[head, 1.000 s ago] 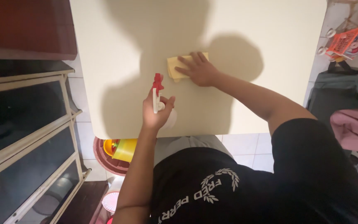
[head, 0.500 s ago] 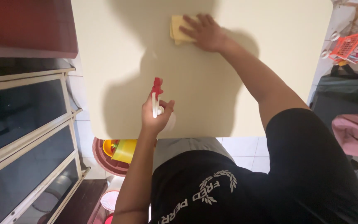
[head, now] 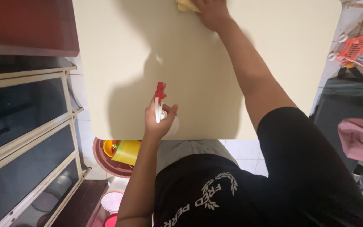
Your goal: Cleaning a table surface by spraying it with cleaner and wiping it with a sponge
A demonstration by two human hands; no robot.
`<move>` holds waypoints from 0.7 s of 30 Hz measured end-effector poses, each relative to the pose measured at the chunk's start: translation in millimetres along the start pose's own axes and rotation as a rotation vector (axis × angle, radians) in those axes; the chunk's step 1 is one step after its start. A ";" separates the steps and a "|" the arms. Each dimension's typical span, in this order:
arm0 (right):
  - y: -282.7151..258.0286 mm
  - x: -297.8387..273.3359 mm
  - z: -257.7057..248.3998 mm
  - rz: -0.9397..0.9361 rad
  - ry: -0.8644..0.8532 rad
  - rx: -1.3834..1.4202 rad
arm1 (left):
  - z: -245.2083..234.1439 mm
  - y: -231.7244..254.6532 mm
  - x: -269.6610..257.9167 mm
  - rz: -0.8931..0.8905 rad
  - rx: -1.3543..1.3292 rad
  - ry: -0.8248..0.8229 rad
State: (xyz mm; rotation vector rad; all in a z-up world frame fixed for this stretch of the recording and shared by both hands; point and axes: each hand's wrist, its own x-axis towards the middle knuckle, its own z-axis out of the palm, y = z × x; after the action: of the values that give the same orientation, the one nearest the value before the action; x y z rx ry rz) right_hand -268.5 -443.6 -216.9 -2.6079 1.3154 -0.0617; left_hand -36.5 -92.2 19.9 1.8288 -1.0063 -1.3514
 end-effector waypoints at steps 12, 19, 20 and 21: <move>-82.6 -136.4 13.2 -0.186 0.050 -0.245 | -1.2 -4.9 -5.7 0.162 0.081 0.028; -140.9 -236.8 34.2 -0.234 -0.068 -0.094 | -7.4 9.9 -11.2 0.138 -0.082 0.008; -148.6 -248.0 30.7 -0.228 -0.171 -0.030 | -5.6 0.4 -10.3 0.134 -0.125 0.003; -149.8 -250.7 30.3 -0.229 -0.174 -0.029 | -7.3 6.4 -12.6 0.130 -0.126 0.003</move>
State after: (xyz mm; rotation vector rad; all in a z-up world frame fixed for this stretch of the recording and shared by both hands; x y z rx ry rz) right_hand -296.2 -151.8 -199.2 -2.7055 0.9644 0.1450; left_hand -32.9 -84.1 33.1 1.6437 -0.9980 -1.3025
